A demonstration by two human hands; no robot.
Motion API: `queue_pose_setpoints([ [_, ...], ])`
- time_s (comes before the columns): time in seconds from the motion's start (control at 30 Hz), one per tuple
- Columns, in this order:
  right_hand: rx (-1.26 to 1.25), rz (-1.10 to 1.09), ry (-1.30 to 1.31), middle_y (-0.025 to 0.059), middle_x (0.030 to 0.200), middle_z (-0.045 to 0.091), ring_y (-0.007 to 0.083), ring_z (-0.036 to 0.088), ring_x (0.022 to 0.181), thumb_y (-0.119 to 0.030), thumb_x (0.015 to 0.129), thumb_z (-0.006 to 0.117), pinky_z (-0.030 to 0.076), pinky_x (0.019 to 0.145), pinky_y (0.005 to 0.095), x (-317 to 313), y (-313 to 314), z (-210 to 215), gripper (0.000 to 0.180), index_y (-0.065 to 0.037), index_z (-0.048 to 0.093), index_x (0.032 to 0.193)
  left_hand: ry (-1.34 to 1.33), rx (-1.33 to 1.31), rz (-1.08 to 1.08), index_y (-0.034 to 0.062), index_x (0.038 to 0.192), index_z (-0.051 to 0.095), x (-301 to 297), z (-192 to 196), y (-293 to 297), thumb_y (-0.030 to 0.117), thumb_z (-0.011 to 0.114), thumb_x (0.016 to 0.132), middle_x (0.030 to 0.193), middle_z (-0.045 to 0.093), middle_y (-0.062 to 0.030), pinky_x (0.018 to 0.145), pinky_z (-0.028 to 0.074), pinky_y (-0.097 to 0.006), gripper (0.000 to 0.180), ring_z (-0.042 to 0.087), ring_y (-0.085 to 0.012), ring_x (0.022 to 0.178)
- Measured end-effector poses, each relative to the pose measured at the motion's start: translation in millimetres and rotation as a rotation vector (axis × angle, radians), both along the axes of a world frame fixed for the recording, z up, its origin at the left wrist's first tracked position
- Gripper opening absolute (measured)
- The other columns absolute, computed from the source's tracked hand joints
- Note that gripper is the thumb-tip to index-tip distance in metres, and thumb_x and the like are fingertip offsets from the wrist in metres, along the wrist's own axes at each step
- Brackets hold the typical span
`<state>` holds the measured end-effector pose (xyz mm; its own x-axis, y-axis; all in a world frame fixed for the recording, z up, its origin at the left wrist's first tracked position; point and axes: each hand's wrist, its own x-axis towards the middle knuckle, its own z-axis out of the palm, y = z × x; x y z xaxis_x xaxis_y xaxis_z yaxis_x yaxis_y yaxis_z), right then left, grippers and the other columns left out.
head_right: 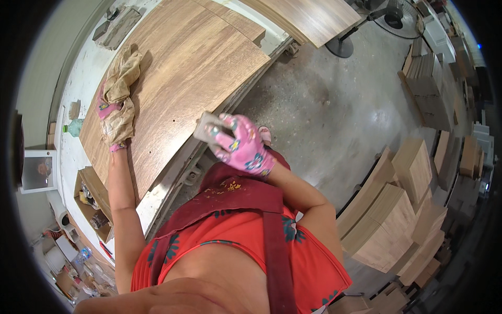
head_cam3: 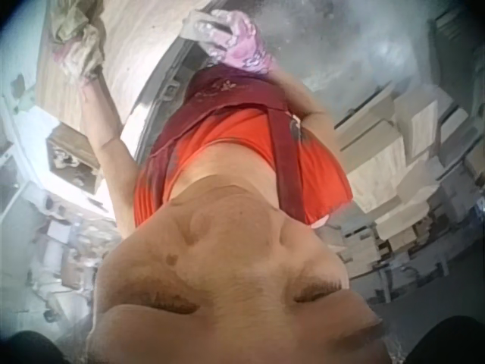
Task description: The person wipes down wooden panels by hand using a cloth and a block, handling one panel at a time to clean the surface and edges.
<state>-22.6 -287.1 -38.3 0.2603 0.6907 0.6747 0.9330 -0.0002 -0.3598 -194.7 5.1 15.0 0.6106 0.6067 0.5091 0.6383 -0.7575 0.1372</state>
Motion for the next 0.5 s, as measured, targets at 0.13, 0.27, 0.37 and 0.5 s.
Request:
queue_pose_setpoints([
  [0.13, 0.031, -0.244, 0.139, 0.0082, 0.101, 0.058, 0.0255, 0.055, 0.093, -0.015, 0.075, 0.064, 0.049, 0.077, 0.0372, 90, -2, 2, 0.041, -0.015, 0.060, 0.116, -0.170, -0.183, -0.044, -0.0011, 0.130, 0.045, -4, -2, 2, 0.009, 0.065, 0.079, 0.117, 0.060, -0.0116, 0.089, 0.050, -0.030, 0.056, 0.060, -0.0213, 0.102],
  [0.27, 0.063, -0.484, 0.061, 0.0088, 0.101, 0.060, 0.0289, 0.055, 0.094, -0.006, 0.073, 0.063, 0.047, 0.081, 0.0362, 153, -17, -1, 0.047, -0.012, 0.059, 0.119, -0.787, -0.821, -0.280, -0.0013, 0.131, 0.045, 12, -30, 12, 0.012, 0.066, 0.078, 0.117, 0.060, -0.0120, 0.091, 0.049, -0.030, 0.058, 0.060, -0.0217, 0.102],
  [0.37, 0.194, -0.328, 0.122, 0.0095, 0.103, 0.060, 0.0291, 0.054, 0.093, -0.005, 0.070, 0.064, 0.047, 0.081, 0.0373, 135, 0, -8, 0.049, -0.011, 0.060, 0.118, -0.910, -0.955, -0.306, -0.0014, 0.131, 0.044, 1, -9, 12, 0.014, 0.067, 0.078, 0.117, 0.060, -0.0124, 0.092, 0.049, -0.030, 0.060, 0.060, -0.0220, 0.102],
  [0.5, 0.092, -0.235, 0.192, 0.0082, 0.103, 0.059, 0.0276, 0.055, 0.091, -0.010, 0.070, 0.065, 0.047, 0.080, 0.0364, 61, 5, -3, 0.045, -0.013, 0.062, 0.115, 0.049, -0.065, 0.003, -0.0013, 0.130, 0.045, -19, 2, -2, 0.024, 0.067, 0.078, 0.116, 0.061, -0.0135, 0.092, 0.050, -0.032, 0.062, 0.061, -0.0224, 0.100],
])
